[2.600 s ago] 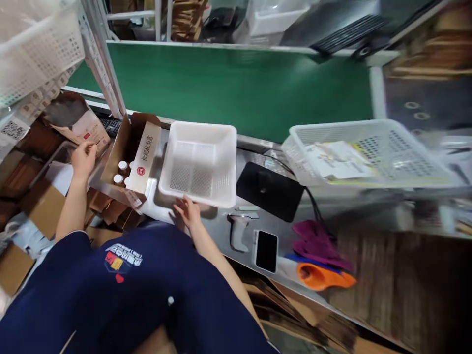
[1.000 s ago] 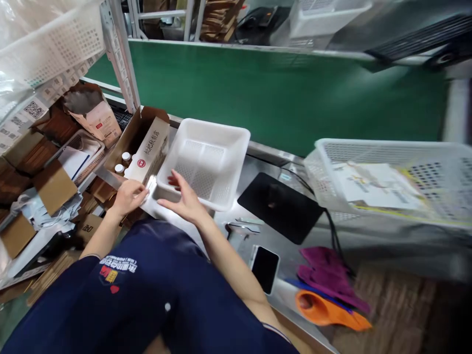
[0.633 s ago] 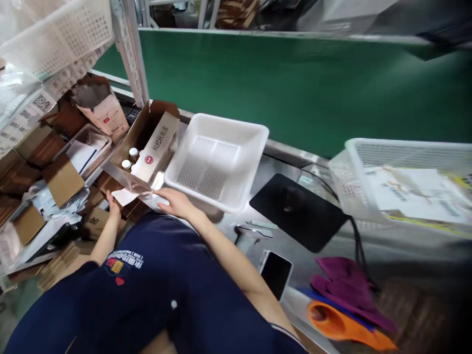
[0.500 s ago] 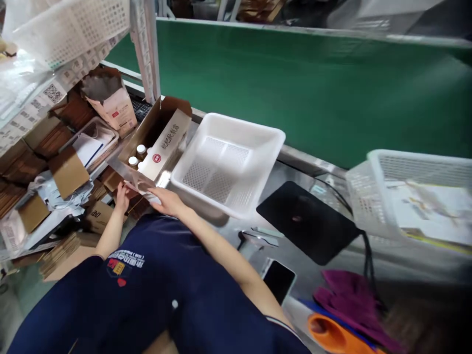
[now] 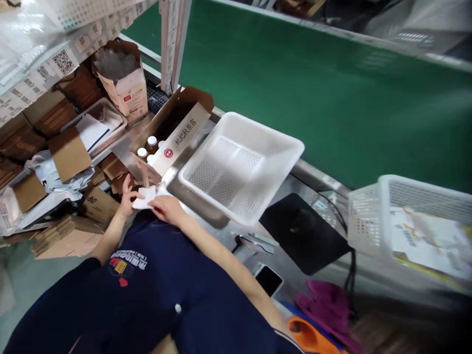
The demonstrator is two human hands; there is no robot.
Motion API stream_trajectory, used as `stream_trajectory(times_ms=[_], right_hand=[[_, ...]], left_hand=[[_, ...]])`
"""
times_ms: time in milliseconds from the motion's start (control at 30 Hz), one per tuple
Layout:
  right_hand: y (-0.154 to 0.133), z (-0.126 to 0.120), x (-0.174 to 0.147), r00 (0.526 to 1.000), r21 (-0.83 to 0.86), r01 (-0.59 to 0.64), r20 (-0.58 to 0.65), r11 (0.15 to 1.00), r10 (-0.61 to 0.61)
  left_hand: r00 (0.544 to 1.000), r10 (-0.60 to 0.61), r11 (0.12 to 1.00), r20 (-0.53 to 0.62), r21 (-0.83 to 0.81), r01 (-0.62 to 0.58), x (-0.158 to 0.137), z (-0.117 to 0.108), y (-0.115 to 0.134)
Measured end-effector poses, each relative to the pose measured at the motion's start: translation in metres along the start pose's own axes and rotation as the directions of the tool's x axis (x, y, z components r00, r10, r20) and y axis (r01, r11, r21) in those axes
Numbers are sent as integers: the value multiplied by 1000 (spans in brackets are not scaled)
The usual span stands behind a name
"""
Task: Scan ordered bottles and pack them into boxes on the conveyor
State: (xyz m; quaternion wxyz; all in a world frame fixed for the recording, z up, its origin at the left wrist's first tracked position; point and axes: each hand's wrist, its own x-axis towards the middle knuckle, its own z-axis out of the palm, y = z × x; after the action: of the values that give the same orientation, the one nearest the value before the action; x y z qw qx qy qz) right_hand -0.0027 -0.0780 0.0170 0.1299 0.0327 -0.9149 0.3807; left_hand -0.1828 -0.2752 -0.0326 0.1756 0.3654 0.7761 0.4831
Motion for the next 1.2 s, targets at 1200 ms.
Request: stream_trajectory(times_ms=[1200], right_hand=[[51,-70,-243,-383,567,-821,-472,-59,794]], left_hand=[[789,-327,349,520,842,-411,296,34,182]])
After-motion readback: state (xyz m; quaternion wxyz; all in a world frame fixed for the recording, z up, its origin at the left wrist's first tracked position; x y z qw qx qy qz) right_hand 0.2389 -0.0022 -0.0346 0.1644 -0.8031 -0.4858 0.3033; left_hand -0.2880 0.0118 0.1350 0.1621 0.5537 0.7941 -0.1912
